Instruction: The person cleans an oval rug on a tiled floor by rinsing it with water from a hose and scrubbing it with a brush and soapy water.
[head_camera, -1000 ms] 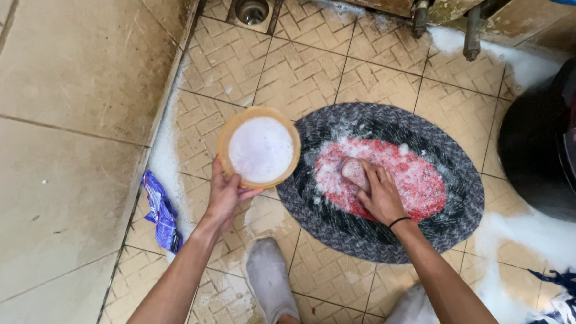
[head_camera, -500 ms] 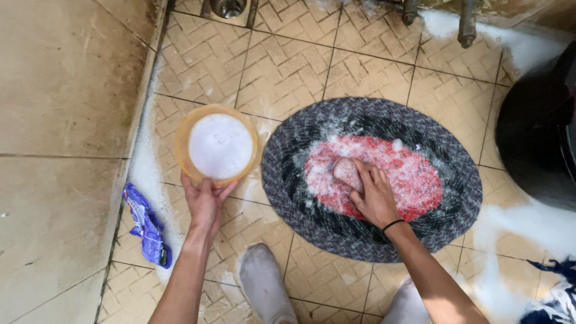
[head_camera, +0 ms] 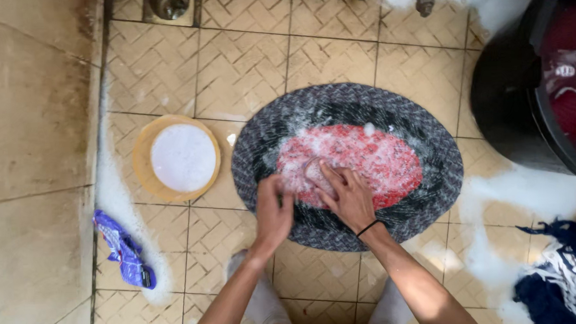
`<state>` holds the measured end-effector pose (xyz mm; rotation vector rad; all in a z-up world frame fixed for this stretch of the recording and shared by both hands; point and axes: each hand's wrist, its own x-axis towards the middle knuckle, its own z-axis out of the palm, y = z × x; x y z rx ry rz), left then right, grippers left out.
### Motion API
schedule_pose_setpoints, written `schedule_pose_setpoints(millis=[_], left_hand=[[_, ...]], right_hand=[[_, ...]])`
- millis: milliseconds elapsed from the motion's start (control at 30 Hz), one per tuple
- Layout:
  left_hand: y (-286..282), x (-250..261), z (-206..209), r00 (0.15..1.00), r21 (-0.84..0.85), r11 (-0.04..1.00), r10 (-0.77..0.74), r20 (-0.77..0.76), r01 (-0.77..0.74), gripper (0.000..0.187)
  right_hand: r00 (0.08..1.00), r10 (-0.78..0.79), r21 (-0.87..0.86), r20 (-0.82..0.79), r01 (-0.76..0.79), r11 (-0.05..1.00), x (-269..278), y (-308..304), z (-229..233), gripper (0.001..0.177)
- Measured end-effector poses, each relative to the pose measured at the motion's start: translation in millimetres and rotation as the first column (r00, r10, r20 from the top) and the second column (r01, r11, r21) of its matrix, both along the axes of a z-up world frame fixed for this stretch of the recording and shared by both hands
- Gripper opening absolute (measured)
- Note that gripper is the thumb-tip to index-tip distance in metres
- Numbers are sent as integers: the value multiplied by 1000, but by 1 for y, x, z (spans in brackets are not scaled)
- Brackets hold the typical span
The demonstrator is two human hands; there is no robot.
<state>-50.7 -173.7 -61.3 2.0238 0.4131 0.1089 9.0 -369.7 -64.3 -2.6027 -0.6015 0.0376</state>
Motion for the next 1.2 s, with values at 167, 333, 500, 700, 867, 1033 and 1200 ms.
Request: schedule_pose_setpoints(millis=[167,333,500,700,867,1033,1200], left_hand=[[-29,74,-9,869,399,831,-473,143,387,48],[-14,80,-11,862,559,715,-508,3,420,62],[-12,85,-7,873,615,662,-480,-90,428,65],[-13,87,-15,839,670,593,-537,-85,447,62],[-10,85,-19,866,548,696,-487,-114,464,61],[-8,82,-25,868,568,683,-482,-124,460,70],[-7,81,-24,859,519,726,-511,-31,451,73]], right_hand=[[999,8,-9,46,-8,1000,14,-8,-1,60],[976,6,-16,218,-3,1000,33,-76,-16,36],[941,-279,-218,192,318,923,62,-167,6,53],[936,-323,27,141,323,946,55,-52,-35,49],[979,-28,-38,200,36,999,16,-29,-38,42],[900,-368,-224,233,418,880,44,-136,-11,56],[842,-518,-33,150,527,849,96,-93,-24,57]])
